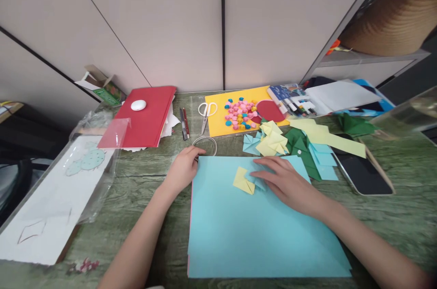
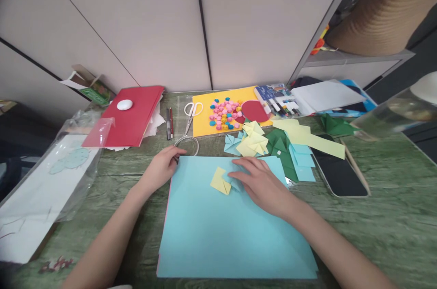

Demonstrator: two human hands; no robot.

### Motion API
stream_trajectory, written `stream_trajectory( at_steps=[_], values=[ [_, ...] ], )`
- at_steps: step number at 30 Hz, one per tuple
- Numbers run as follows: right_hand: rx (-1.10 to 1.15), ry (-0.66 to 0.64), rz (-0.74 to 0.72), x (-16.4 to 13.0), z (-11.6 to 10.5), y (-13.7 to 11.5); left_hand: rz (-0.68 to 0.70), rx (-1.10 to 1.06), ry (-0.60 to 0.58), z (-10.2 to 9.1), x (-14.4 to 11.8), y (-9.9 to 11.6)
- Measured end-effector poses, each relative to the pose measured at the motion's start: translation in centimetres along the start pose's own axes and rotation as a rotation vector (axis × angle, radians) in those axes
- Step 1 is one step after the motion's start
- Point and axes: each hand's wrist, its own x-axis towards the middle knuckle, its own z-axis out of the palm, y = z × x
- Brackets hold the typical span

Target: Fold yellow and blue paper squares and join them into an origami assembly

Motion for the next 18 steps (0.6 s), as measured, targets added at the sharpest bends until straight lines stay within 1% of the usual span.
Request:
stream_trajectory(
  at_steps=[2,4,7,9,11,14,18],
  values=[
    [-0.014,0.000,0.001,0.0,-0.1,0.1,0.021,0.041,-0.030,-0.8,-0.1,-0.1],
    [-0.047,0.030,0.027,0.0,-0.2,0.5,0.019,0.100,-0.014,-1.2,-0.3,-0.3],
    [-0.098,0.078,0.073,-0.1,-0.4,0.8,0.012,0.147,0.004,-1.3,-0.3,-0.7],
    [-0.094,0.061,0.055,-0.1,-0.6,0.5,0.013,0.165,-0.017,-1.2,-0.3,-1.0],
    [-0.063,0.004,0.002,-0.1,-0.7,-0.1,-0.002,0.196,-0.018,-1.1,-0.2,-0.9],
    [-0.032,-0.039,-0.025,-0.1,-0.8,-0.8,-0.049,0.208,0.058,-1.1,-0.1,0.0],
    [-0.070,-0.004,0.012,-0.2,-0.9,-0.2,-0.103,0.057,0.109,-1.4,-0.3,2.2]
  ],
)
